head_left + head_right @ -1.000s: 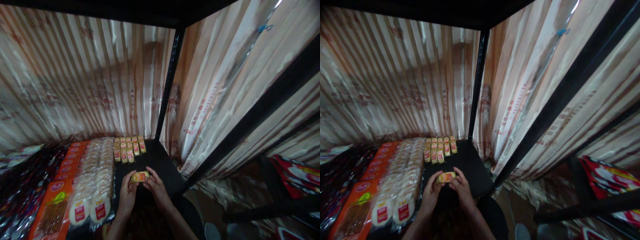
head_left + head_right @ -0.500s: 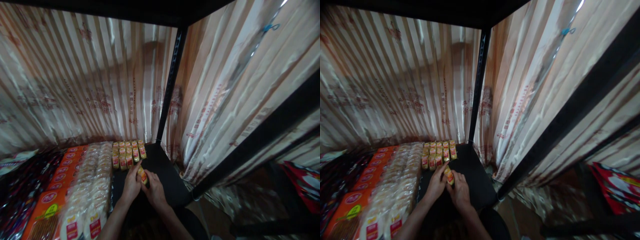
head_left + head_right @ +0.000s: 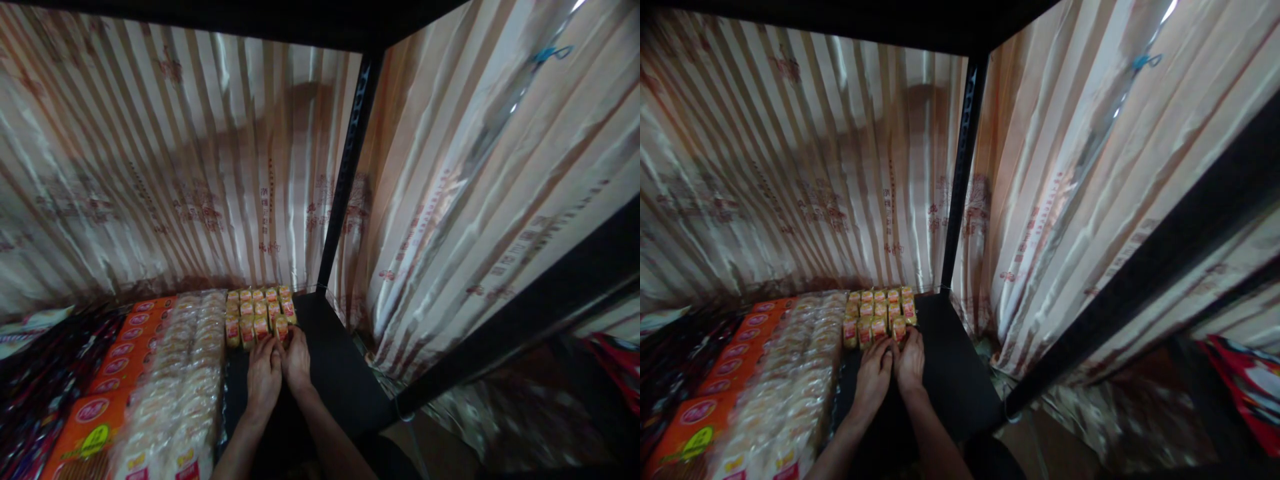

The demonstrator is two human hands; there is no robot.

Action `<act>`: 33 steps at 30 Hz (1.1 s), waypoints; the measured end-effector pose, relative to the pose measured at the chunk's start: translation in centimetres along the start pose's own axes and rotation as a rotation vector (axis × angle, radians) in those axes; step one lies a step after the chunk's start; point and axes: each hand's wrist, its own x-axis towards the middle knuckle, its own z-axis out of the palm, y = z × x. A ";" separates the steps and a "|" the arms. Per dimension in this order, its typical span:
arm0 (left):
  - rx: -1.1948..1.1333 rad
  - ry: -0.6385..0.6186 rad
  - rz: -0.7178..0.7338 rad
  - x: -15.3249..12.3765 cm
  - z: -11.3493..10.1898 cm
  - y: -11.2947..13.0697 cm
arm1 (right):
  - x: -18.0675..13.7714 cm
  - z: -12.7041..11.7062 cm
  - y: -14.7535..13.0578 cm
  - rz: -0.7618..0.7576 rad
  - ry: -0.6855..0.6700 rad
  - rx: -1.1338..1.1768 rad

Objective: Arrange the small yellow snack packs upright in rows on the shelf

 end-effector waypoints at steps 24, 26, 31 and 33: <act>0.041 -0.020 0.047 -0.1 -0.3 -0.3 | -0.2 0.5 0.7 -0.131 -0.017 -0.093; 0.054 -0.008 0.022 -0.7 -1.0 0.1 | -0.8 0.1 0.4 -0.144 -0.002 -0.102; 0.030 -0.016 -0.029 -3.9 -2.0 0.4 | -4.3 -1.4 -0.8 -0.172 -0.041 -0.051; -0.013 -0.021 -0.056 -5.9 -2.1 0.4 | -6.3 -2.0 -1.1 -0.178 -0.067 -0.003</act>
